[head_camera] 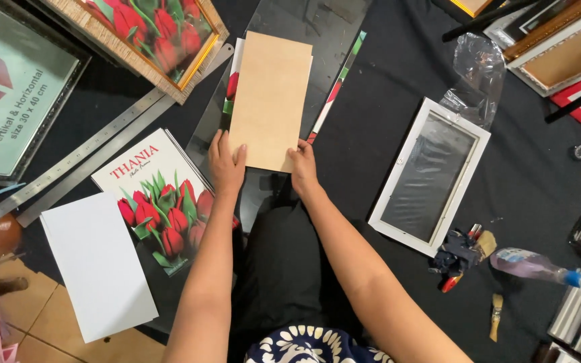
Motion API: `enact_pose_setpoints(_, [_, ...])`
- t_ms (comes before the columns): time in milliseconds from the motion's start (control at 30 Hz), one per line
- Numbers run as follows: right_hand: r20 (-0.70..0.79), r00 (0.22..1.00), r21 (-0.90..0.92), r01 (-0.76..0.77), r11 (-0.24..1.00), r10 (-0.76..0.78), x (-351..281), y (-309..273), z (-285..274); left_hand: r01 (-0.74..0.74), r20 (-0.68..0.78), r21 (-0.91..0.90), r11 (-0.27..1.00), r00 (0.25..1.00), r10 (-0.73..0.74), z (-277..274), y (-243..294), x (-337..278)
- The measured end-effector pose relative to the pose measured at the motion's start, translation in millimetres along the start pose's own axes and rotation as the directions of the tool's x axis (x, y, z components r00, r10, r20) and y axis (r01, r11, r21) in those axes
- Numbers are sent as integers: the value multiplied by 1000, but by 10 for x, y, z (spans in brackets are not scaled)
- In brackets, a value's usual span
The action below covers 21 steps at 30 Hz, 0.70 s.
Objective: The person wipes the glass of a white photo frame with a dark cloth, then uses a brush to dust the frame. They place a printed tulip image on the table, align a cardboard backing over it, and use a red utility knife to trim the backing along the image edges.
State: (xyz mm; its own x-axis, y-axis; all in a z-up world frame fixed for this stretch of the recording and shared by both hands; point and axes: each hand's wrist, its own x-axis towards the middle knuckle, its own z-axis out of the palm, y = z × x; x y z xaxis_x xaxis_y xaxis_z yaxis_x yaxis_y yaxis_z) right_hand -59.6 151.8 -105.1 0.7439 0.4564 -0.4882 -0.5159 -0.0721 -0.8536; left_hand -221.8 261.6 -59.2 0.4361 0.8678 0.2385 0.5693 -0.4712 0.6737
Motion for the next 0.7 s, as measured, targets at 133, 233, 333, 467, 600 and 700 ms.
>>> enact_pose_setpoints(133, [24,1000,-321,23,947,-16,-122,-159,-35,-94,17,120,988,996,93,59,-152,-95])
enact_pose_setpoints(233, [111,984,-698,176,694,-138,-114,-224,-39,-148,-9,166,975,988,152,69,-149,-127])
enact_pose_setpoints(333, [160,970,-780,239,578,-186,-167,-268,-4,-202,-40,201,958,976,214,91,-181,-135])
enact_pose_setpoints(467, [214,966,-757,259,600,-147,-385,-530,81,-197,-46,223,955,976,212,87,-165,-128])
enact_pose_setpoints(600, [255,957,-768,287,572,-138,-387,-499,46,-224,-46,283,932,968,247,113,-187,-120])
enact_pose_setpoints(700, [285,946,-758,321,568,-155,-368,-448,12,-224,-46,306,925,967,249,183,-256,-113])
